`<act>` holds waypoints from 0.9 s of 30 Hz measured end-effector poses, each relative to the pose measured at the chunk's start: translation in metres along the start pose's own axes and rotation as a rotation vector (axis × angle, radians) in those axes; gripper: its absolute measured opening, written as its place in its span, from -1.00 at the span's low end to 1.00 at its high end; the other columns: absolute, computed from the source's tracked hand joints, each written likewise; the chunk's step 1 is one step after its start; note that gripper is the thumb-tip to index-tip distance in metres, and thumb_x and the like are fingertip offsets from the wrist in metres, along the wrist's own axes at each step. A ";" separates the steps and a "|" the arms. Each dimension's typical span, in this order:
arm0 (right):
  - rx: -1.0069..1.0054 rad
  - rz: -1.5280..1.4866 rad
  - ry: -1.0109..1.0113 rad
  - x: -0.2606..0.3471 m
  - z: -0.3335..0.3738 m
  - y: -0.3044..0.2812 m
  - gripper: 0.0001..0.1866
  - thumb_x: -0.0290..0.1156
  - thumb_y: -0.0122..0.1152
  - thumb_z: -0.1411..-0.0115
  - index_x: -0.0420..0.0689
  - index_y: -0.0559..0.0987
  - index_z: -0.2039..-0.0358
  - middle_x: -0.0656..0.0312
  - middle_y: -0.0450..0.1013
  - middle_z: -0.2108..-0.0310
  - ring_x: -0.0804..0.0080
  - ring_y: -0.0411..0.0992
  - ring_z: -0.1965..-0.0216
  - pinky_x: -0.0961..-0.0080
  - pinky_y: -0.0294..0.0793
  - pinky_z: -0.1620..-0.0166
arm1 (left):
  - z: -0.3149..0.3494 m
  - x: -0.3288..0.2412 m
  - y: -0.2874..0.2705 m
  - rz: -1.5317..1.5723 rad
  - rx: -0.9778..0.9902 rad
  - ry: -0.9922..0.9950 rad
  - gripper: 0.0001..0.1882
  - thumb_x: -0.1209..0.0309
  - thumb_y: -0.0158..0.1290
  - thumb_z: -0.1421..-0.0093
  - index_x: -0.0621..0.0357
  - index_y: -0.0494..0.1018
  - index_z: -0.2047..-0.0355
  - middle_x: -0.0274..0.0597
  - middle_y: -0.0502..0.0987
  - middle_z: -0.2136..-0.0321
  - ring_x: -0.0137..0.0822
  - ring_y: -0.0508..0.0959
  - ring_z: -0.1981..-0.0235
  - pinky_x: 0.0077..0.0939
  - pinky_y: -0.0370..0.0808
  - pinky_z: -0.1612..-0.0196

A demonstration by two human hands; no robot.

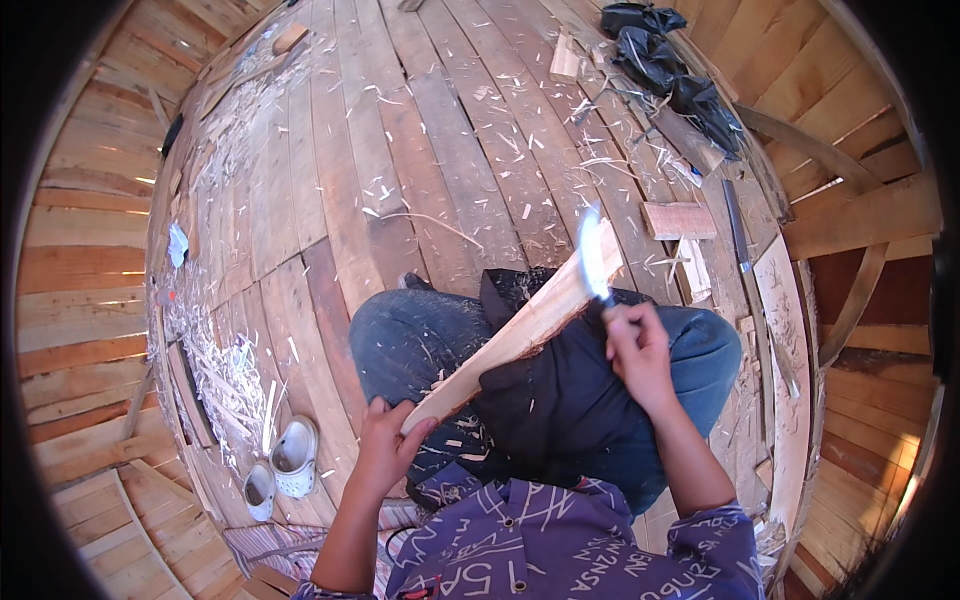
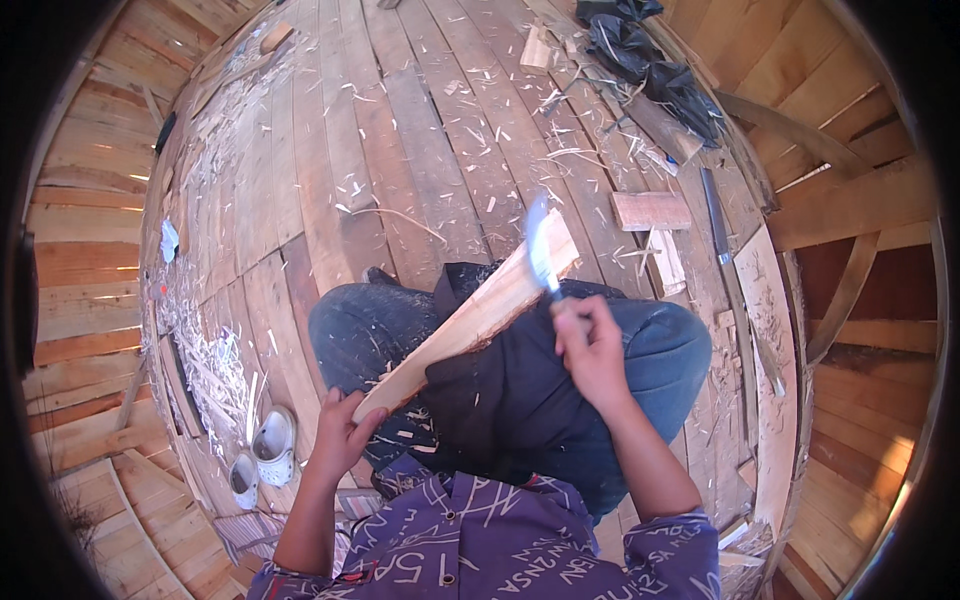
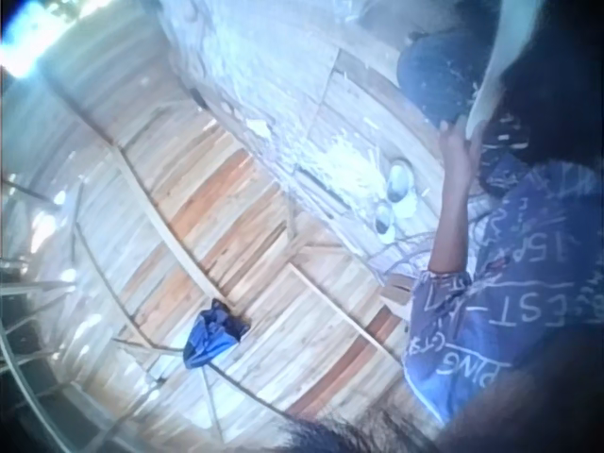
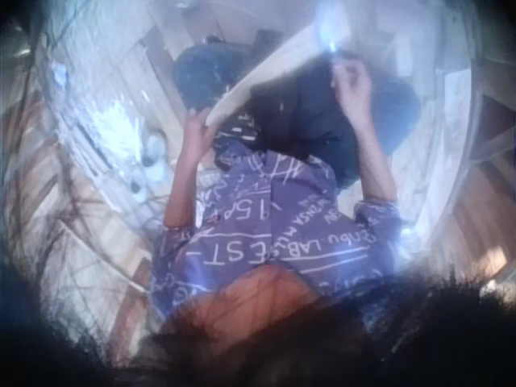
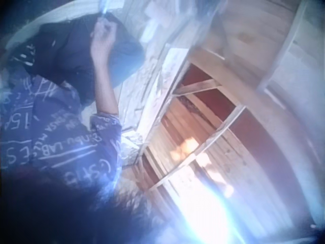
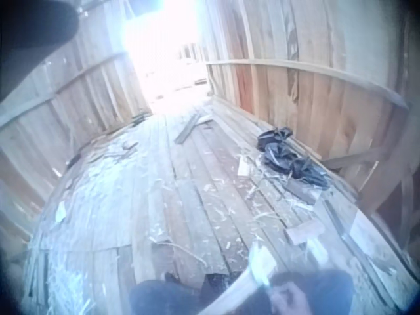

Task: The person carves and shapes a piece of wood using a small knife while sitting on a wooden floor.

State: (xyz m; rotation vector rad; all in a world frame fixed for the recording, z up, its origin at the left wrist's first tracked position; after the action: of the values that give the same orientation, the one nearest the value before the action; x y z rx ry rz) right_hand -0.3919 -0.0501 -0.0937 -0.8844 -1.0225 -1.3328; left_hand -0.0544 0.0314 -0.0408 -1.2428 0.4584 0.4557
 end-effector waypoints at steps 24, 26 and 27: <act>0.012 0.240 0.101 0.002 0.036 -0.001 -0.64 -0.49 0.24 -0.20 -0.14 0.39 0.01 0.26 0.44 0.42 0.66 0.36 0.43 0.67 0.36 0.38 | -0.001 -0.002 -0.002 0.038 0.008 0.006 -0.71 0.25 0.25 -0.12 0.26 0.52 0.37 0.01 0.30 0.45 -0.13 0.35 0.42 -0.32 0.34 0.45; 0.082 0.192 0.138 0.003 0.032 0.001 -0.66 -0.48 0.24 -0.21 -0.12 0.39 0.02 0.31 0.42 0.47 0.68 0.35 0.48 0.68 0.33 0.44 | 0.003 -0.002 -0.007 0.051 -0.019 0.050 -0.71 0.26 0.25 -0.12 0.25 0.52 0.36 0.02 0.31 0.43 -0.13 0.37 0.41 -0.31 0.34 0.47; 0.078 0.112 0.152 0.008 0.028 -0.004 -0.67 -0.47 0.23 -0.22 -0.10 0.39 0.03 0.35 0.41 0.51 0.70 0.34 0.52 0.70 0.31 0.48 | 0.004 0.002 -0.008 0.077 -0.014 0.016 -0.71 0.26 0.25 -0.12 0.25 0.52 0.35 0.02 0.31 0.42 -0.13 0.37 0.41 -0.32 0.35 0.47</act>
State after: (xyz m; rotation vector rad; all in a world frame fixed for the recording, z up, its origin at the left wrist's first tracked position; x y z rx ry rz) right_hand -0.3983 -0.0265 -0.0775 -0.7591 -0.8885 -1.2385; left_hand -0.0480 0.0331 -0.0345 -1.2459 0.5189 0.5157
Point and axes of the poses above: each hand's wrist, its own z-axis away from the middle knuckle, its own y-axis out of the palm, x = y × z, the point moved 7 cm from there along -z, towards the middle knuckle
